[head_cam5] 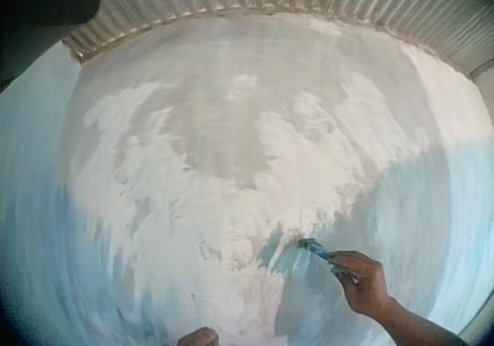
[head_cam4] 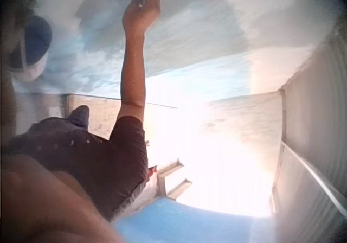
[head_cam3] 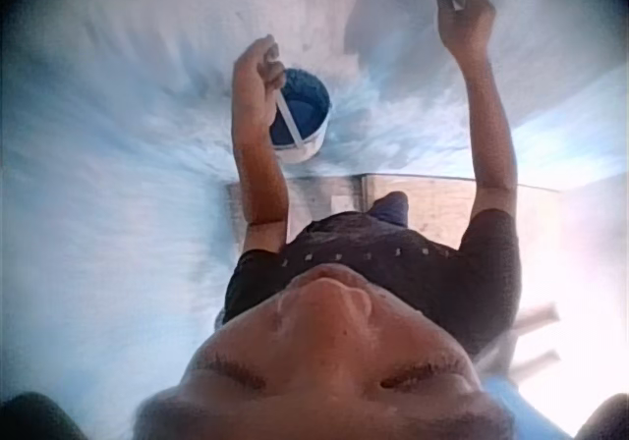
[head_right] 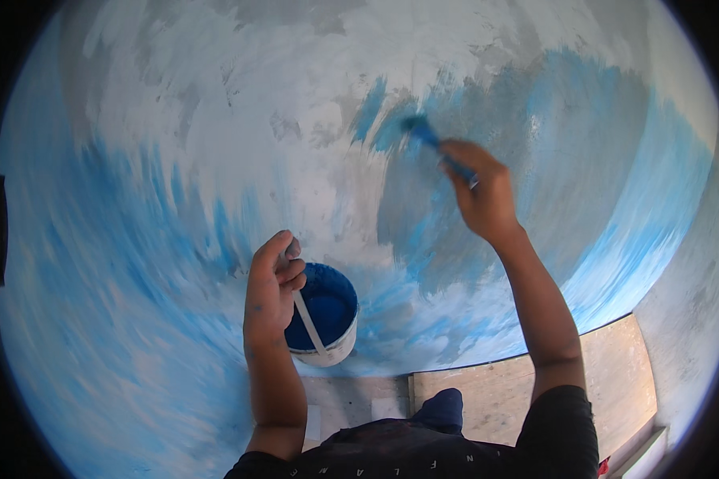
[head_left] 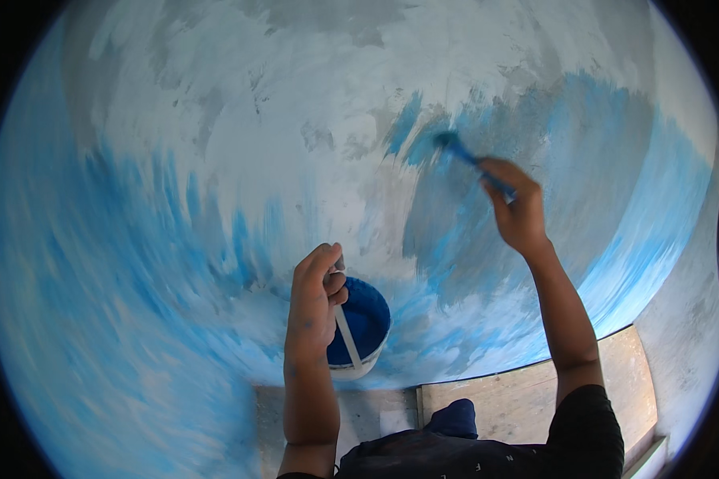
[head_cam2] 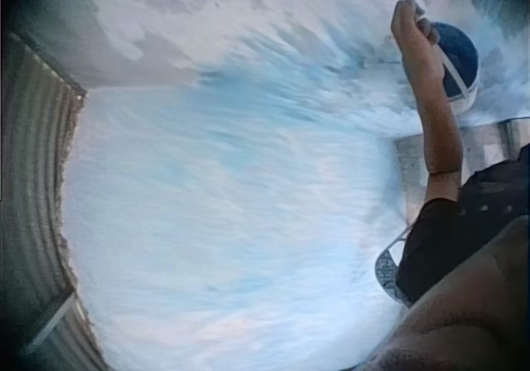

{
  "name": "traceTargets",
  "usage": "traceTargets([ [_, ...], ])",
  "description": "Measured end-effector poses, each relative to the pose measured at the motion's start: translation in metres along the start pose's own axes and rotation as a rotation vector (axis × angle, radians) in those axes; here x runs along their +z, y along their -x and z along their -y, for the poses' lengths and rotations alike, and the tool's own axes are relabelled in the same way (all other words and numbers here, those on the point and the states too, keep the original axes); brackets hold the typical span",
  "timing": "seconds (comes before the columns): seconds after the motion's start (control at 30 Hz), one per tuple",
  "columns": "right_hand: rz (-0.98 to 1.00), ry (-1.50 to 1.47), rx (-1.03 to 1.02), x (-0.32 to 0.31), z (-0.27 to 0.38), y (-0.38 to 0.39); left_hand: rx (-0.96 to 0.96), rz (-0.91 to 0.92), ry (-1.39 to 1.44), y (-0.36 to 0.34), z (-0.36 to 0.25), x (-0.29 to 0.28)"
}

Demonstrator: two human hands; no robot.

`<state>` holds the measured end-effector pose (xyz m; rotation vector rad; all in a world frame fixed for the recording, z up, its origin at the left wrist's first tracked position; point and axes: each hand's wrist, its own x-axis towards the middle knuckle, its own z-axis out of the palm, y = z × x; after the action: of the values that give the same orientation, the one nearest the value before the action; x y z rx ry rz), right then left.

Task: The person paints a wall using a brush, dipping it into a blue bucket and applying the paint to the surface with vertical and diagonal strokes.

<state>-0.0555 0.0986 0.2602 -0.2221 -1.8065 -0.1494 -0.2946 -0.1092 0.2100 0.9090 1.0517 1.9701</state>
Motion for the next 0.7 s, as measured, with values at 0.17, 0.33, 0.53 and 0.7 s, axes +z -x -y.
traceTargets([
  [0.17,0.17,-0.101,-0.027,-0.009,-0.004,0.004,0.01,0.015,-0.042,0.0,-0.007,-0.006],
  [0.33,0.01,0.052,-0.008,-0.015,-0.005,-0.003,0.017,0.041,-0.063,0.001,-0.009,-0.001],
  [0.53,0.202,-0.075,-0.021,-0.017,0.001,-0.011,0.001,0.067,0.003,0.0,-0.005,0.003],
  [0.7,0.051,0.102,-0.057,-0.006,0.001,-0.011,-0.009,0.078,0.023,0.002,-0.001,0.01],
])
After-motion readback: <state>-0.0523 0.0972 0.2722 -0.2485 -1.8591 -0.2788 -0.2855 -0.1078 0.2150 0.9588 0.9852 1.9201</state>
